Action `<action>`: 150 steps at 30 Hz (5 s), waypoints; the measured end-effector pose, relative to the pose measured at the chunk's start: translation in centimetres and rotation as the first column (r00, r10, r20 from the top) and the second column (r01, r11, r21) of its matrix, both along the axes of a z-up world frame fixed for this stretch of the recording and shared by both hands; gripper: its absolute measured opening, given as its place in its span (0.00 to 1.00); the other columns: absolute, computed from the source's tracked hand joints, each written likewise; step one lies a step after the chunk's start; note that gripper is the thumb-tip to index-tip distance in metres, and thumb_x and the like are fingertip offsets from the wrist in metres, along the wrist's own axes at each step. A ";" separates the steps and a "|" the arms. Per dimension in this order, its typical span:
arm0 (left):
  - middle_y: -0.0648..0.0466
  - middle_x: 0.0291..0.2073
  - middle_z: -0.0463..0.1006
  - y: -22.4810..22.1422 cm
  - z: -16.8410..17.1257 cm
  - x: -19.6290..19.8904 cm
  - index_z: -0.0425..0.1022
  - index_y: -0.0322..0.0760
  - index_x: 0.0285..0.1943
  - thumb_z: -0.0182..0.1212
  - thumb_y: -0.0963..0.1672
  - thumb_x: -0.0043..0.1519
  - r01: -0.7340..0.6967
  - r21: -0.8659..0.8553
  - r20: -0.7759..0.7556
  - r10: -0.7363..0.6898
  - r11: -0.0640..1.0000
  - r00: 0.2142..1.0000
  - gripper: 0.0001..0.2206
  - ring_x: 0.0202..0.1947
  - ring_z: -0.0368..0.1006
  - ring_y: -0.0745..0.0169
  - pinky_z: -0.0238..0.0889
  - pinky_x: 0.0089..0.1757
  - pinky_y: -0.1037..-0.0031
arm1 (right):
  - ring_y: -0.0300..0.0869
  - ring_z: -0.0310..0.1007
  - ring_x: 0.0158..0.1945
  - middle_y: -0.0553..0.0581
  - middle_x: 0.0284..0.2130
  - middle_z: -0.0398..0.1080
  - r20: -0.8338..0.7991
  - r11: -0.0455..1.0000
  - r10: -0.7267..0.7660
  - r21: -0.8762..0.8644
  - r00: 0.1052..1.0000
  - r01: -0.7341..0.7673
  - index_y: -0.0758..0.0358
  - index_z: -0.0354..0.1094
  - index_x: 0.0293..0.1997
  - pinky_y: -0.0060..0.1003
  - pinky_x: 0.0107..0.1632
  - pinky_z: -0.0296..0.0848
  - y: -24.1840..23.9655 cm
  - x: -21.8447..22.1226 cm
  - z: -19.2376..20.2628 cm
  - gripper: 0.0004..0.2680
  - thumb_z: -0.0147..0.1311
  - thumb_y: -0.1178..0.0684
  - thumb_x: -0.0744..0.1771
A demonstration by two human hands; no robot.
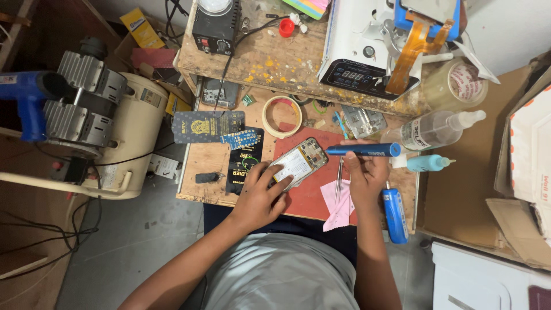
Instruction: The person uses a blue pry tool and a screwdriver to disassemble a mobile phone, removes the battery, and applies adhesive strips to the internal frame.
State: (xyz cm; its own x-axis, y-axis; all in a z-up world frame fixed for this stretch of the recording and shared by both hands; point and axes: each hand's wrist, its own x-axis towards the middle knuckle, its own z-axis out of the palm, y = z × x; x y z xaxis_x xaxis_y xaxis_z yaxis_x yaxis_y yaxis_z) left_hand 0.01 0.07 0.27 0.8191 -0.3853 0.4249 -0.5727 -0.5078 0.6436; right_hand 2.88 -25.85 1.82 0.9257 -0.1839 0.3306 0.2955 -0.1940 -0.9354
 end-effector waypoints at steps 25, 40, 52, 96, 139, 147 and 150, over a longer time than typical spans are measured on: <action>0.41 0.57 0.71 0.1 0.0 0.2 0.79 0.36 0.54 0.65 0.43 0.53 0.004 -0.004 -0.023 -0.004 1.000 1.000 0.19 0.59 0.64 0.32 0.61 0.56 0.48 | 0.43 0.76 0.53 0.65 0.51 0.74 -0.014 0.999 0.014 0.037 1.000 -0.013 0.70 0.59 0.58 0.34 0.54 0.76 0.5 0.0 -0.5 0.11 0.55 0.59 0.71; 0.40 0.57 0.72 -0.1 -0.2 0.3 0.79 0.37 0.54 0.65 0.43 0.53 0.000 0.015 -0.024 0.000 1.000 1.000 0.18 0.59 0.64 0.32 0.62 0.56 0.47 | 0.46 0.75 0.58 0.64 0.53 0.72 0.170 0.993 -0.047 -0.096 0.984 0.064 0.70 0.60 0.58 0.40 0.63 0.75 2.0 -1.1 -0.2 0.11 0.57 0.60 0.71; 0.41 0.58 0.71 -0.3 -0.5 0.1 0.79 0.38 0.56 0.65 0.42 0.52 0.003 0.055 -0.024 -0.002 0.998 1.000 0.20 0.61 0.63 0.33 0.60 0.57 0.48 | 0.41 0.74 0.25 0.55 0.26 0.73 -0.016 0.784 -0.423 -0.507 0.906 0.358 0.68 0.70 0.49 0.38 0.30 0.71 3.2 -2.8 1.5 0.11 0.65 0.56 0.65; 0.41 0.59 0.70 -0.4 -0.8 0.4 0.78 0.38 0.57 0.65 0.42 0.53 0.003 0.072 -0.031 -0.001 0.997 1.000 0.20 0.61 0.63 0.32 0.60 0.58 0.48 | 0.34 0.70 0.39 0.59 0.62 0.69 -0.325 0.964 0.144 0.260 0.935 -0.058 0.67 0.66 0.61 0.26 0.34 0.63 -5.2 2.4 -4.1 0.15 0.41 0.68 0.67; 0.41 0.58 0.71 -0.7 -0.3 0.4 0.80 0.39 0.55 0.65 0.42 0.52 -0.005 0.096 -0.034 0.009 0.995 0.999 0.19 0.60 0.63 0.33 0.61 0.57 0.50 | 0.48 0.71 0.36 0.63 0.34 0.70 -0.226 0.886 -0.164 0.395 0.960 0.244 0.69 0.68 0.54 0.43 0.40 0.72 -17.5 -16.6 0.0 0.18 0.60 0.50 0.63; 0.41 0.58 0.71 -0.7 -0.4 0.4 0.79 0.39 0.55 0.65 0.42 0.52 0.005 0.104 -0.033 -0.002 0.995 0.999 0.19 0.60 0.63 0.32 0.61 0.57 0.49 | 0.47 0.79 0.37 0.62 0.35 0.77 -0.441 0.745 -0.452 -0.665 0.775 0.056 0.65 0.73 0.52 0.40 0.43 0.74 -13.9 -13.6 3.3 0.17 0.63 0.56 0.59; 0.41 0.58 0.71 -0.7 -0.4 0.4 0.79 0.38 0.55 0.65 0.42 0.52 0.005 0.096 -0.033 -0.001 0.995 0.999 0.19 0.60 0.63 0.32 0.61 0.57 0.50 | 0.50 0.79 0.37 0.62 0.36 0.77 -0.439 0.689 -0.518 -0.723 0.734 0.054 0.60 0.74 0.53 0.41 0.42 0.73 -12.1 -12.6 4.6 0.17 0.64 0.54 0.59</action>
State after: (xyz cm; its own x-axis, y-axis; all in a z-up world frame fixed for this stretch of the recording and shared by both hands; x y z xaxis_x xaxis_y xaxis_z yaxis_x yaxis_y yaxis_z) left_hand 0.40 -0.59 -0.09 0.8306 -0.4257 0.3589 -0.5539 -0.5666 0.6100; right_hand -9.67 -37.94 6.41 0.8932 -0.4390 -0.0977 -0.4274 -0.7609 -0.4882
